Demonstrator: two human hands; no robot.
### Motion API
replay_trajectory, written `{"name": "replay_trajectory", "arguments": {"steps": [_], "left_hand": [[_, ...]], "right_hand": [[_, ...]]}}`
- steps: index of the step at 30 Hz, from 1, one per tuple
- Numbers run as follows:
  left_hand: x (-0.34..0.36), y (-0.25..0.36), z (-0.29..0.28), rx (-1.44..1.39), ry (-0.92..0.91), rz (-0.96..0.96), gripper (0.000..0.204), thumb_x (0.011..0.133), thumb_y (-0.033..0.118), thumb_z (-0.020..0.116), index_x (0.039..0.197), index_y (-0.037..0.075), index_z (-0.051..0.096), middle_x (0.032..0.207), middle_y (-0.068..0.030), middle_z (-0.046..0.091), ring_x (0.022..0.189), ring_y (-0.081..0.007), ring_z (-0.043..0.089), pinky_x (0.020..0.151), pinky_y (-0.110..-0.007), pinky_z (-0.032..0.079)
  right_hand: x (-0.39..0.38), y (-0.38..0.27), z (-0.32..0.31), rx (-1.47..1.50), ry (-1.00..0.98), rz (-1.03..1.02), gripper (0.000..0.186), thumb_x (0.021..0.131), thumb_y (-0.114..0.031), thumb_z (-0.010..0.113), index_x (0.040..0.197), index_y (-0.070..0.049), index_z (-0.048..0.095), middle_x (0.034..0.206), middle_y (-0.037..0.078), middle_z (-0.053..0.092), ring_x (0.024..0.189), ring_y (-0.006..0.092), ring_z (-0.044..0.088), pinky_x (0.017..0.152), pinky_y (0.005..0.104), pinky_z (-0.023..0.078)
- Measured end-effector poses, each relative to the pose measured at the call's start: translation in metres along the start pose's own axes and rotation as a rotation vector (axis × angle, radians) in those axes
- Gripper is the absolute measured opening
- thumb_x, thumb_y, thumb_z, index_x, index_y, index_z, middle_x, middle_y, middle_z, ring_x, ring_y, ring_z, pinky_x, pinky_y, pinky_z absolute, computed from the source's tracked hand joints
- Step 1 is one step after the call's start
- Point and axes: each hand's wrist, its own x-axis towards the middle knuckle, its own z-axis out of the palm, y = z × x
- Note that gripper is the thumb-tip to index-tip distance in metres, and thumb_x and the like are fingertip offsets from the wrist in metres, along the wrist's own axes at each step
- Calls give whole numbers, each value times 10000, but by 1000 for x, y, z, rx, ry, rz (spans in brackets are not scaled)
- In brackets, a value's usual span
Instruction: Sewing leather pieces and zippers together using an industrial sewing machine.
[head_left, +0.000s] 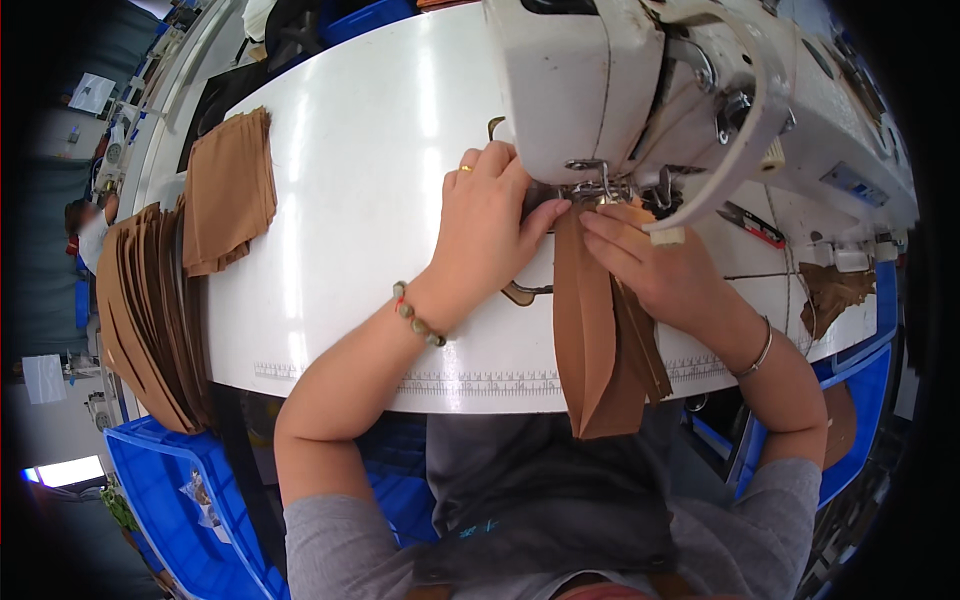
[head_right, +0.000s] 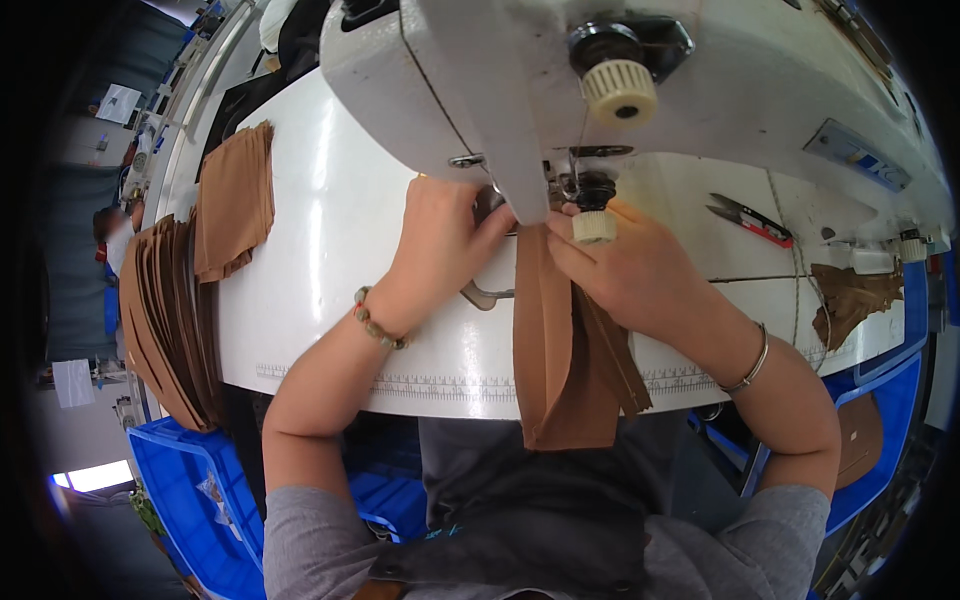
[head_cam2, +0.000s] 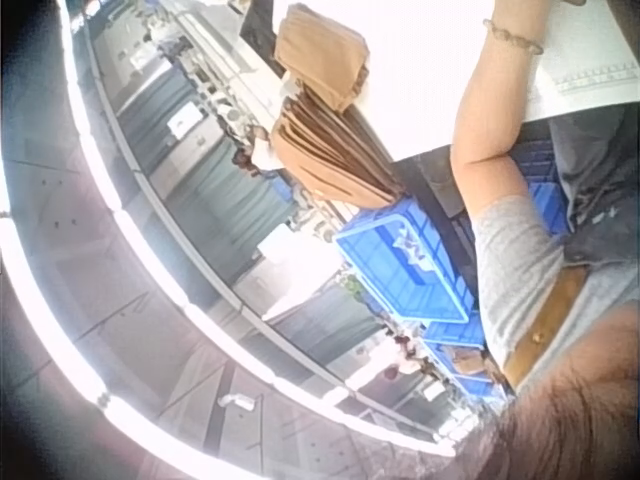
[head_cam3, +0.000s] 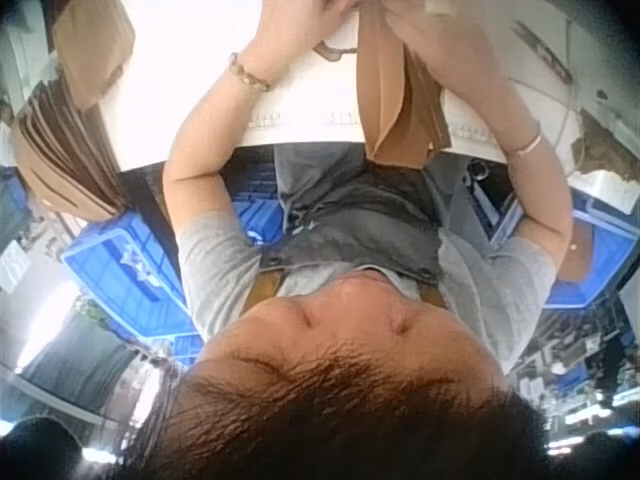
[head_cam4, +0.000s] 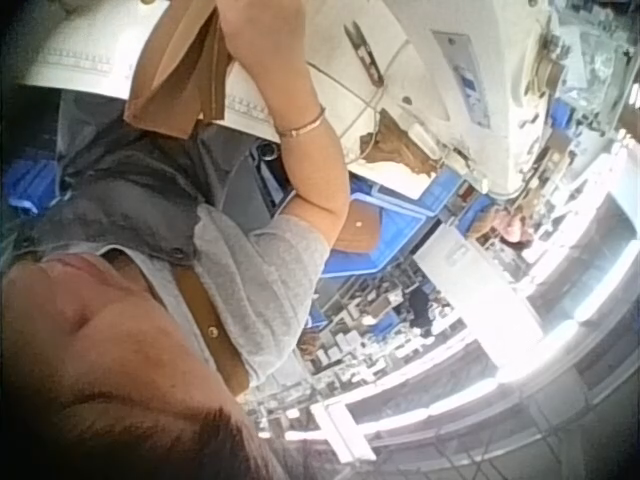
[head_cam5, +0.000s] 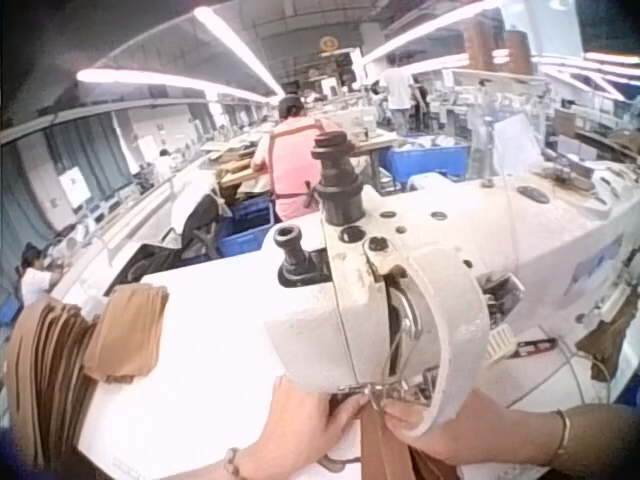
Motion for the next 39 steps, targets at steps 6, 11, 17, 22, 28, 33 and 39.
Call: {"name": "replay_trajectory", "arguments": {"steps": [6,11,17,22,28,33,39], "left_hand": [[-2,-10,-8,-49,-177,-106,133,881,154,781,946,59,713,997,-84,629,978,-304,589,860,-432,440],[-9,-1,-24,258,-29,-32,113,888,135,764,964,68,711,993,-63,630,981,-274,595,889,-425,438],[-31,37,-27,217,-81,250,252,876,221,781,1072,83,703,1130,-24,679,1023,-238,608,948,-434,441],[-27,27,-23,183,-29,107,268,866,188,788,1112,96,730,1153,-46,696,1073,-262,627,944,-423,456],[6,-12,1,-231,29,-108,200,894,48,718,1089,6,716,1200,-121,692,1160,-392,607,1006,-483,501],[30,-41,-1,-468,-162,-2,228,868,59,761,1094,89,771,1175,-98,698,1172,-371,583,1002,-456,518],[45,-51,-2,-448,-217,48,194,851,53,786,1028,127,813,1042,-65,721,1093,-325,604,963,-424,546]], "right_hand": [[-2,2,-2,31,-57,29,341,785,-17,670,1120,11,725,1275,117,717,1187,310,700,906,424,613],[-2,3,-4,31,-56,9,330,807,-20,665,1131,5,727,1280,114,724,1189,309,705,922,420,612],[-1,4,1,36,31,1,369,822,-67,674,1188,-24,695,1137,63,759,870,239,711,821,351,572],[-3,3,1,34,-51,31,338,832,-45,657,1165,-28,708,1246,70,725,1077,261,690,891,383,586],[-1,0,-5,12,-136,43,361,823,14,630,1173,-27,711,1337,77,697,1273,293,657,985,419,590],[1,-1,-6,19,-123,63,371,808,32,636,1168,-19,710,1322,82,704,1253,292,672,975,410,592],[3,1,-3,9,33,-22,298,809,-15,696,1106,-8,708,1217,86,746,1086,241,727,860,354,568]]}}
